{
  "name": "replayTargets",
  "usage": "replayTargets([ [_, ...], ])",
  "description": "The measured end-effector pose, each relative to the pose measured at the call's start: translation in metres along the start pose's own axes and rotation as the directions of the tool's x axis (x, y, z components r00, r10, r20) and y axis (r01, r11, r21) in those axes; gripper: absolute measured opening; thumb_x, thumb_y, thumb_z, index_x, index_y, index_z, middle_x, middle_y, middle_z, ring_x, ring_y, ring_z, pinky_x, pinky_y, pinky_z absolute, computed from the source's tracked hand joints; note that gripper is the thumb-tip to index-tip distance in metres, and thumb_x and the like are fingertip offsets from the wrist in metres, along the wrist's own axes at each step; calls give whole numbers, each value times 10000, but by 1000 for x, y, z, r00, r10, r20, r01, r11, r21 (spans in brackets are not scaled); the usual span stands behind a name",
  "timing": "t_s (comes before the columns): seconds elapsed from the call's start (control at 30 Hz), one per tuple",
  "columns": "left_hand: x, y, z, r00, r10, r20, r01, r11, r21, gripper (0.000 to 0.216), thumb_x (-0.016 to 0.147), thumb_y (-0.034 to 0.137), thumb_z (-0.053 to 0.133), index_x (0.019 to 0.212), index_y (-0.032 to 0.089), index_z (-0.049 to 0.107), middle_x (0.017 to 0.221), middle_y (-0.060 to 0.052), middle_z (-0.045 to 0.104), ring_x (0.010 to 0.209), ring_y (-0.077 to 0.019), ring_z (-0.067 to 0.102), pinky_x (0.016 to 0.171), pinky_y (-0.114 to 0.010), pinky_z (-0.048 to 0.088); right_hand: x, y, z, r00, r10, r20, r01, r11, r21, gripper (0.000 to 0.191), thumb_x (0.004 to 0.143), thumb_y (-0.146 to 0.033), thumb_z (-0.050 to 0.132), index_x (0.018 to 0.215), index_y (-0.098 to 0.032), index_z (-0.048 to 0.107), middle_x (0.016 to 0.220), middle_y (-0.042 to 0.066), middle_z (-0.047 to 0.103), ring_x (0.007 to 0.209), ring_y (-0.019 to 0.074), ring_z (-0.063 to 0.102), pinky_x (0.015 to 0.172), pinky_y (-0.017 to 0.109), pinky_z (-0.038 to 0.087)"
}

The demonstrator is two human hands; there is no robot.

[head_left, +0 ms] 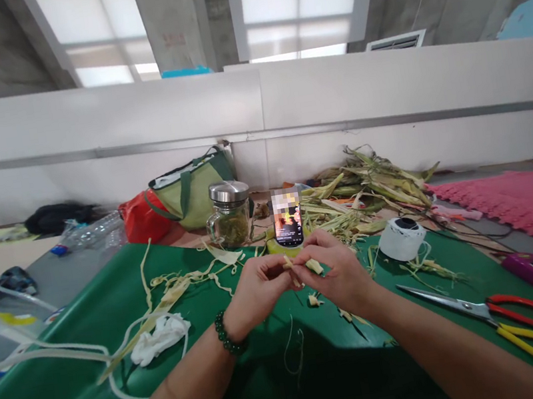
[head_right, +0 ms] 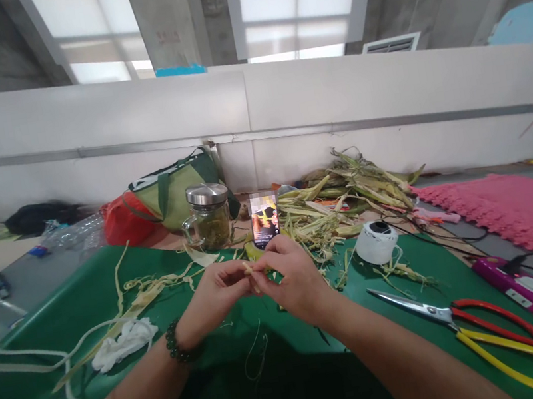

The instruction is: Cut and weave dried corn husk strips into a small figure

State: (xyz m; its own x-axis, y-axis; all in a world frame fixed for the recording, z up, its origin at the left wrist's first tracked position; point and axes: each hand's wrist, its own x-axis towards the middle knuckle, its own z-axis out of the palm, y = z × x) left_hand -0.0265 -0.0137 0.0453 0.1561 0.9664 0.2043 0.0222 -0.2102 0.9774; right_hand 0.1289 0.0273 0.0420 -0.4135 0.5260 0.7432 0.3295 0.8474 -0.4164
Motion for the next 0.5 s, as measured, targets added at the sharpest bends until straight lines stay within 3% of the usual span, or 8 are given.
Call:
replayTargets([
  [0.1, 1, 1, -3, 1000, -23, -19, 22, 998, -66, 125, 678, 248, 663, 656, 129, 634, 608, -8, 634, 586, -134, 607, 610, -254, 508, 2, 2, 1, 972, 227, -59, -217, 965, 146, 229, 713, -301, 681, 861, -182, 553, 747, 17, 558, 650, 140, 527, 579, 269, 461],
  [0.17, 1, 2, -4, 999, -37, -35, 34, 996, -84, 166, 665, 280, 697, 666, 127, 633, 619, -10, 638, 586, -136, 615, 604, -257, 512, 2, 2, 2, 937, 343, 65, -347, 896, 278, 291, 689, -354, 702, 858, -177, 544, 674, -5, 572, 580, 128, 535, 513, 246, 461],
  [0.23, 1, 3, -4, 998, -48, -41, 44, 994, -95, 176, 648, 281, 715, 672, 126, 634, 610, -4, 634, 579, -134, 614, 594, -249, 510, 1, 0, 5, 930, 338, 143, -366, 873, 321, 209, 726, -347, 673, 778, -178, 560, 615, -11, 587, 542, 124, 551, 479, 229, 456],
  [0.3, 1, 4, -4, 998, -56, -37, 52, 993, -107, 164, 644, 267, 711, 683, 126, 637, 602, 1, 631, 575, -131, 615, 588, -243, 509, -1, -1, 8, 973, 227, 45, -231, 941, 249, 124, 787, -290, 619, 734, -183, 588, 644, 10, 617, 568, 126, 570, 512, 236, 472],
  [0.37, 1, 5, -4, 998, -58, -35, 54, 991, -121, 132, 641, 238, 697, 664, 127, 629, 589, 8, 622, 562, -123, 609, 582, -235, 508, -4, -2, 9, 998, 15, -56, -9, 994, 107, 86, 832, -217, 561, 789, -192, 630, 716, 37, 637, 634, 137, 584, 581, 257, 491],
  [0.43, 1, 6, -4, 998, -54, -42, 48, 990, -132, 99, 628, 200, 680, 628, 127, 614, 567, 19, 602, 537, -111, 593, 564, -223, 503, -4, -1, 6, 982, -185, -27, 186, 982, 33, 154, 860, -164, 510, 910, -192, 653, 777, 62, 636, 705, 150, 588, 636, 273, 502],
  [0.5, 1, 7, -5, 997, -54, -55, 46, 990, -133, 81, 615, 175, 668, 605, 127, 604, 550, 27, 585, 520, -104, 578, 548, -219, 500, -2, 1, 1, 953, -297, 64, 294, 954, 63, 229, 881, -137, 466, 1012, -186, 648, 828, 79, 627, 758, 155, 588, 654, 271, 509],
])
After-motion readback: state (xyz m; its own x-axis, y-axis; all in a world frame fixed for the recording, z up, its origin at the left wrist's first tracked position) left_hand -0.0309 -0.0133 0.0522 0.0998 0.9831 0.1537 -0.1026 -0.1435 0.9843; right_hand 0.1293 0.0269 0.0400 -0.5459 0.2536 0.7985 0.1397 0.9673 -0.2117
